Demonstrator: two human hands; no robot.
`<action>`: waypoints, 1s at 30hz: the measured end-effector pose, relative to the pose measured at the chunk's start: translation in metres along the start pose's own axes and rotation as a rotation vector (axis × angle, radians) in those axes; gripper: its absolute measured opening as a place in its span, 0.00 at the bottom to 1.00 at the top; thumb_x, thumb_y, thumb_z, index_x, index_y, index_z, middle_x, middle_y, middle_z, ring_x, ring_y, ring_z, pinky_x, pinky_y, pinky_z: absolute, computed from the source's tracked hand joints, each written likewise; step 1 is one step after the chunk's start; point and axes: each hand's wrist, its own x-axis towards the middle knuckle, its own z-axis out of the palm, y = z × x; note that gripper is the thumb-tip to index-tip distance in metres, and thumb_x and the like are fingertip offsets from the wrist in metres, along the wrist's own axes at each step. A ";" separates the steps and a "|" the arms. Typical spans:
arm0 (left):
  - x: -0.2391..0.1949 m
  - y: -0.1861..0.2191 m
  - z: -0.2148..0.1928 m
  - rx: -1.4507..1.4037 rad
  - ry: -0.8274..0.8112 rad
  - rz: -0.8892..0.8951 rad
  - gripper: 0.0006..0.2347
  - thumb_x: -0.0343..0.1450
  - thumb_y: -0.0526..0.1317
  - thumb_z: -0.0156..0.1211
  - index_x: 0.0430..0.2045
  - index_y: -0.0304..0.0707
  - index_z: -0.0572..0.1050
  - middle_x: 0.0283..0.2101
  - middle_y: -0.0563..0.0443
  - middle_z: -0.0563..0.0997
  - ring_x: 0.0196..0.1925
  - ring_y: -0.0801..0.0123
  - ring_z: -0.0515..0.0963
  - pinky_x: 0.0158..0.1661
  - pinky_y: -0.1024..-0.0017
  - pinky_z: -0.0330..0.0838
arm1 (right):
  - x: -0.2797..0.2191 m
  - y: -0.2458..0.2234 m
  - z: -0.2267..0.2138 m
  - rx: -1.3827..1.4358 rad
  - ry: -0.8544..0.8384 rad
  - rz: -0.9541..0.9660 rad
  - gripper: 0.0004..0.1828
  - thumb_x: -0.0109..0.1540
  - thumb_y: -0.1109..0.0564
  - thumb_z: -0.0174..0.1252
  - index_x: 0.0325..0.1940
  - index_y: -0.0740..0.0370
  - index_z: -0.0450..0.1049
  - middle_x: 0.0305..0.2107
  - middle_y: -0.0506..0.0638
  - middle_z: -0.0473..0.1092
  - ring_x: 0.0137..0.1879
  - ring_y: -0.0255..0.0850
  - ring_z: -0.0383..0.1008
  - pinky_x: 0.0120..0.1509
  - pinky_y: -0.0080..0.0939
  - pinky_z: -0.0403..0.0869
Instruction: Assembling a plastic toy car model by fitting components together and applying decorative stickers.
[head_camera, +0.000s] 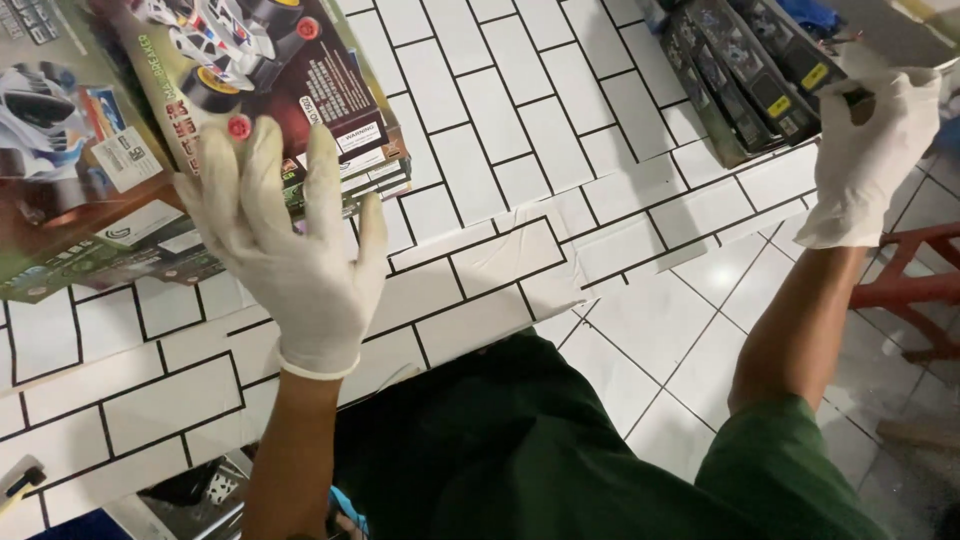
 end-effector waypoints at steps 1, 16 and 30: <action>-0.006 0.001 0.002 -0.030 0.049 0.008 0.19 0.73 0.38 0.73 0.57 0.30 0.79 0.63 0.36 0.66 0.70 0.39 0.58 0.65 0.26 0.56 | 0.000 -0.004 -0.002 0.042 0.046 -0.045 0.13 0.62 0.75 0.75 0.46 0.73 0.78 0.47 0.61 0.71 0.48 0.50 0.72 0.50 0.47 0.78; -0.071 0.086 0.075 -1.176 -0.255 -0.246 0.20 0.76 0.37 0.55 0.62 0.28 0.61 0.62 0.32 0.72 0.61 0.51 0.79 0.61 0.63 0.78 | -0.038 -0.181 -0.070 0.286 0.096 -0.089 0.20 0.63 0.82 0.78 0.49 0.67 0.80 0.45 0.55 0.68 0.48 0.48 0.63 0.49 0.44 0.67; -0.094 0.070 0.137 -1.095 -0.657 -1.123 0.27 0.75 0.45 0.56 0.69 0.34 0.59 0.68 0.25 0.67 0.71 0.40 0.66 0.68 0.46 0.61 | -0.127 -0.287 -0.017 0.822 -0.812 -0.048 0.27 0.57 0.56 0.70 0.60 0.52 0.76 0.42 0.58 0.75 0.46 0.60 0.79 0.44 0.59 0.78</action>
